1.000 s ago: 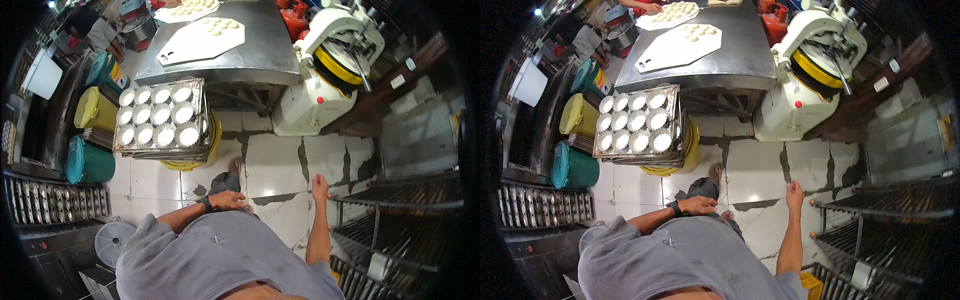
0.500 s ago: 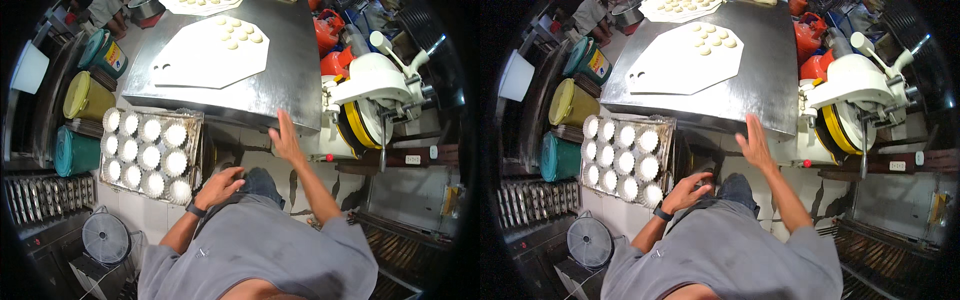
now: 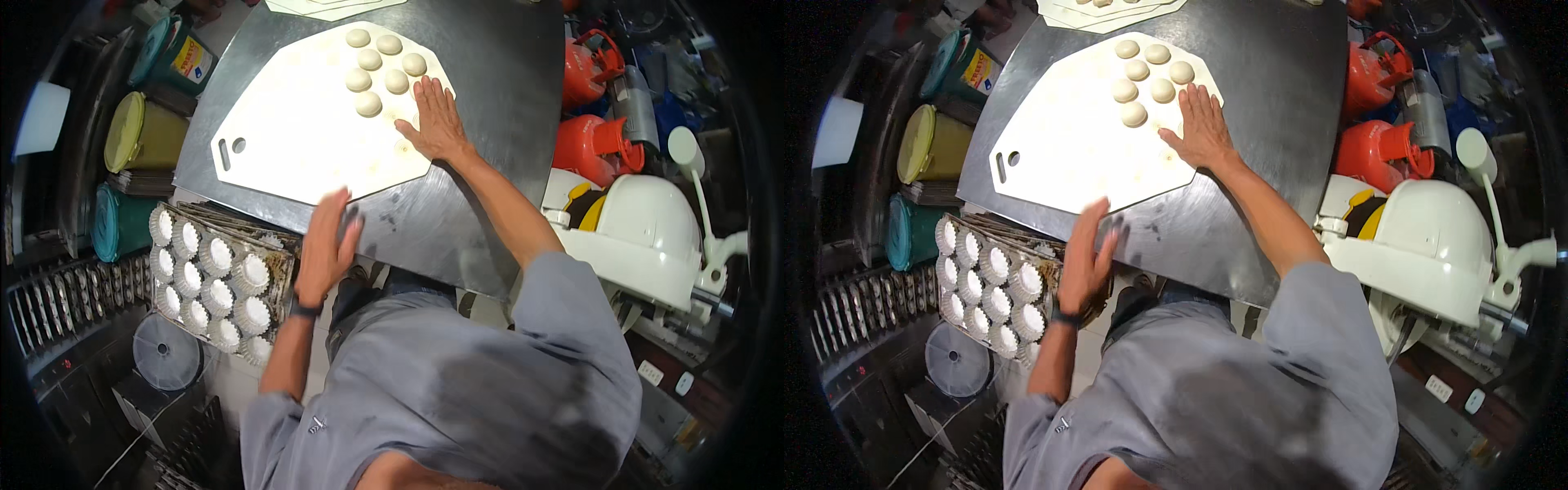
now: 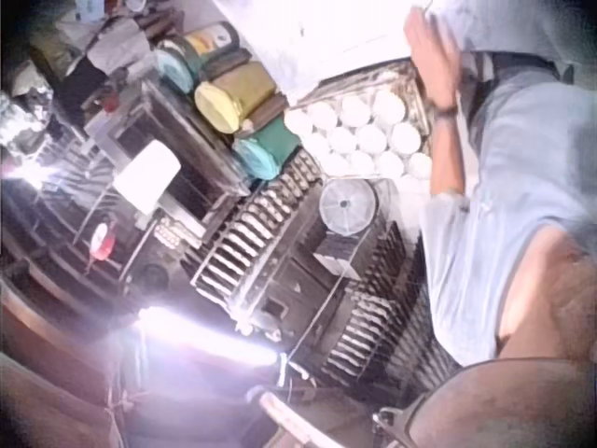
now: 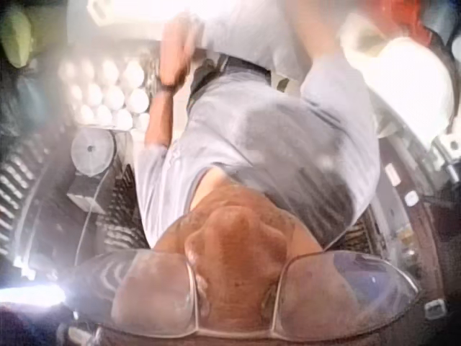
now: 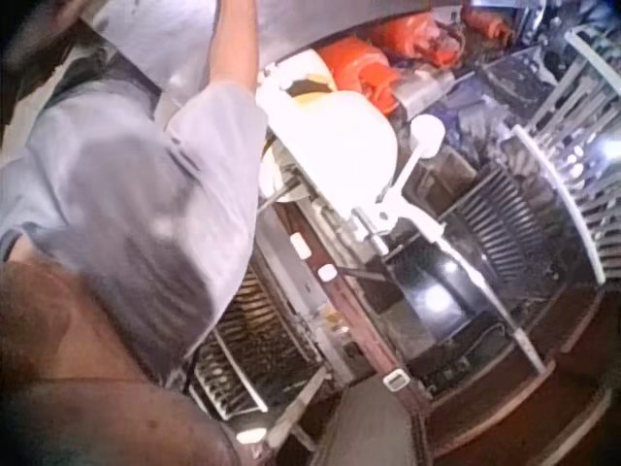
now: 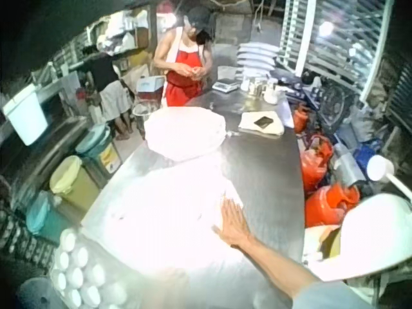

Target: The person places small portions of dough into paper liners on a tray, carries the tray to a rack, and then operates a dough dividing and rounding machine by placing a large piece of dough inside and pulling a lever.

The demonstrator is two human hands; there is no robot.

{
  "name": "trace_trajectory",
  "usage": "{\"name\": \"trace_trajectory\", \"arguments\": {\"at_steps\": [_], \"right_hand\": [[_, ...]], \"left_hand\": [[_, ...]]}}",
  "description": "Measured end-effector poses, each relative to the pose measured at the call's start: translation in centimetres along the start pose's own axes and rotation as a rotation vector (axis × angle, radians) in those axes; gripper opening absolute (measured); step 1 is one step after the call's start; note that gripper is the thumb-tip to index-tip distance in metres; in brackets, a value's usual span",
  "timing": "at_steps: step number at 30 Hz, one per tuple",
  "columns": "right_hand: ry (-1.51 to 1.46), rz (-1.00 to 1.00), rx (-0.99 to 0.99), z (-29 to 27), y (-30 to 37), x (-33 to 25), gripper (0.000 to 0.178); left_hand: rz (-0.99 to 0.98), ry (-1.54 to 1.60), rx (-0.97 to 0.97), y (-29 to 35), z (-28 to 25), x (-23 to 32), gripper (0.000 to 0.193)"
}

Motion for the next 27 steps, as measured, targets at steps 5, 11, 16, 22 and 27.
{"name": "trace_trajectory", "arguments": {"at_steps": [5,11,16,22,27], "right_hand": [[-0.096,0.004,-0.206,-3.0,-5.6,0.8,0.092],[-0.084,-0.122,-0.154,1.2,-7.4,2.9,0.091],[-0.111,-0.065,-0.221,1.8,-8.4,3.4,0.084],[-0.502,0.266,-0.116,0.9,-13.4,7.4,0.061],[-0.543,0.282,-0.312,1.5,-14.9,8.1,0.048]], "left_hand": [[0.239,-0.346,0.007,-13.1,8.1,-2.8,0.061],[0.260,-0.473,-0.095,-14.8,12.8,-5.9,0.071],[0.240,-0.519,-0.134,-15.0,13.0,-5.7,0.072],[-0.135,-0.309,0.211,-17.9,11.0,-5.6,0.048],[-0.631,-0.188,-0.045,-19.6,11.0,-5.5,0.044]]}}
Point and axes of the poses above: each hand's wrist, its own y-axis away from the middle knuckle, its own z-axis out of the palm, x = y × z, the point moved 1 cm from there along -y, towards the middle knuckle, and after that the axes turned 14 degrees about x, right-handed, at the moved point
